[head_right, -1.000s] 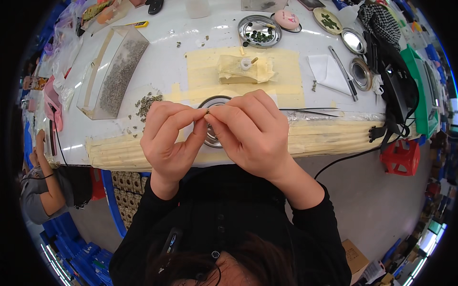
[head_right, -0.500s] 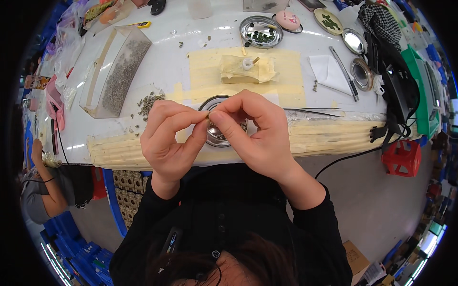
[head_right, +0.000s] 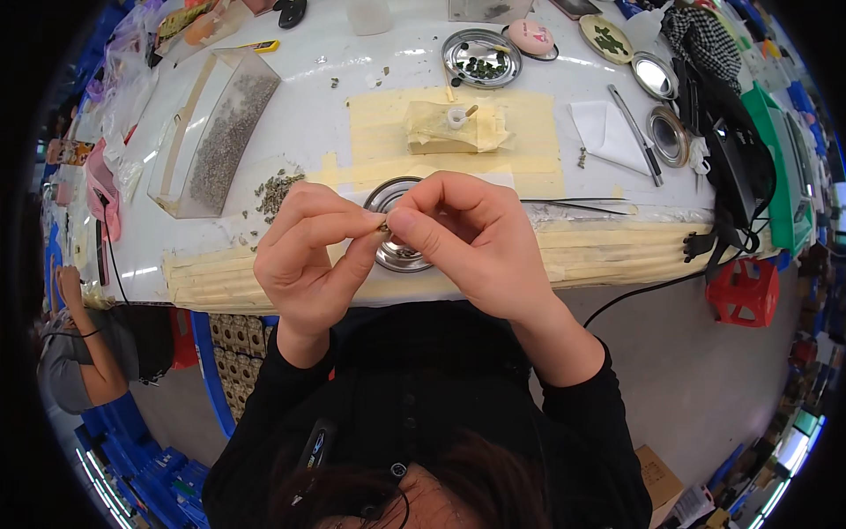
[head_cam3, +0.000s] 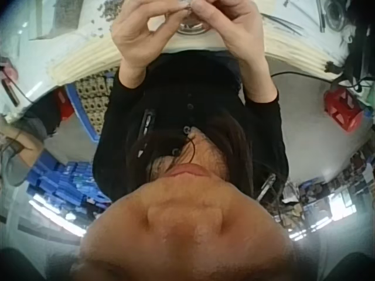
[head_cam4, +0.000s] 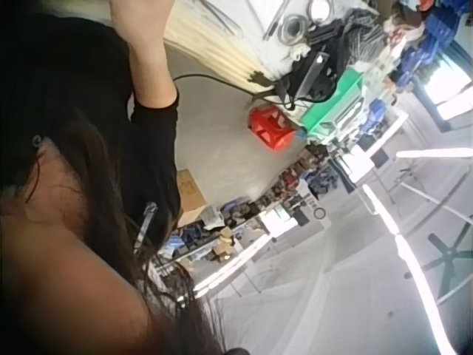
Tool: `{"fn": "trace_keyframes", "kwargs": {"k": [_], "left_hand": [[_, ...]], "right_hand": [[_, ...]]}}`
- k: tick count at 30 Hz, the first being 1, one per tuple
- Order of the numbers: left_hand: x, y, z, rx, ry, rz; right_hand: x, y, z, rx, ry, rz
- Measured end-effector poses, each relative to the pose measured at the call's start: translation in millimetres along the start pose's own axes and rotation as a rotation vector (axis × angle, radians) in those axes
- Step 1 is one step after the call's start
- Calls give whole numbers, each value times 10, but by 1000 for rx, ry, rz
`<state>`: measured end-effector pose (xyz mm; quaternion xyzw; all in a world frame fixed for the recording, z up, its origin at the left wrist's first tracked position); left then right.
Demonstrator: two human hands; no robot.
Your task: Assembling small metal pins or wires into a circular plastic component base.
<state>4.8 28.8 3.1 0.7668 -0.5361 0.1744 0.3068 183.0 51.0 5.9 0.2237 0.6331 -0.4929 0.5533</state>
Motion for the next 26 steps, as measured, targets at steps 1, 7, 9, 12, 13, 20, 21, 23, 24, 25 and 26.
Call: {"fn": "trace_keyframes", "kwargs": {"k": [1, 7, 9, 12, 13, 20, 21, 23, 24, 25, 26], "left_hand": [[8, -7, -5, 9, -10, -41], [10, -55, 43, 20, -116, -266], [16, -40, 21, 4, -77, -137], [12, 29, 19, -53, -8, 115], [11, 46, 18, -79, 17, 213], [7, -39, 48, 29, -95, -149], [3, -49, 49, 28, -105, -183], [6, -64, 54, 20, -120, -247], [14, -68, 56, 14, -126, -277], [17, -70, 58, 6, -134, -308], [14, -72, 57, 5, -136, -308]], "right_hand": [[-2, -10, 1, 50, 143, 204], [-39, -45, -6, 182, 522, 749], [-11, -18, 15, 102, 240, 340], [-36, 99, 12, -119, -152, -74], [-45, 82, 20, -122, -144, -73], [-10, -82, 44, 149, 296, 387], [6, -71, 36, 171, 402, 519], [12, -57, 10, 210, 523, 700], [15, -54, 6, 229, 583, 791], [34, -43, 2, 210, 515, 693], [55, -34, 0, 191, 448, 595]]}}
Point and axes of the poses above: each hand's wrist, its own z-axis away from the middle knuckle, its own y-axis out of the back of the hand, x = y × z, the point moved 1 cm from there along -z, towards the middle knuckle, and after that the axes turned 4 degrees about -y, right-handed, at the moved point
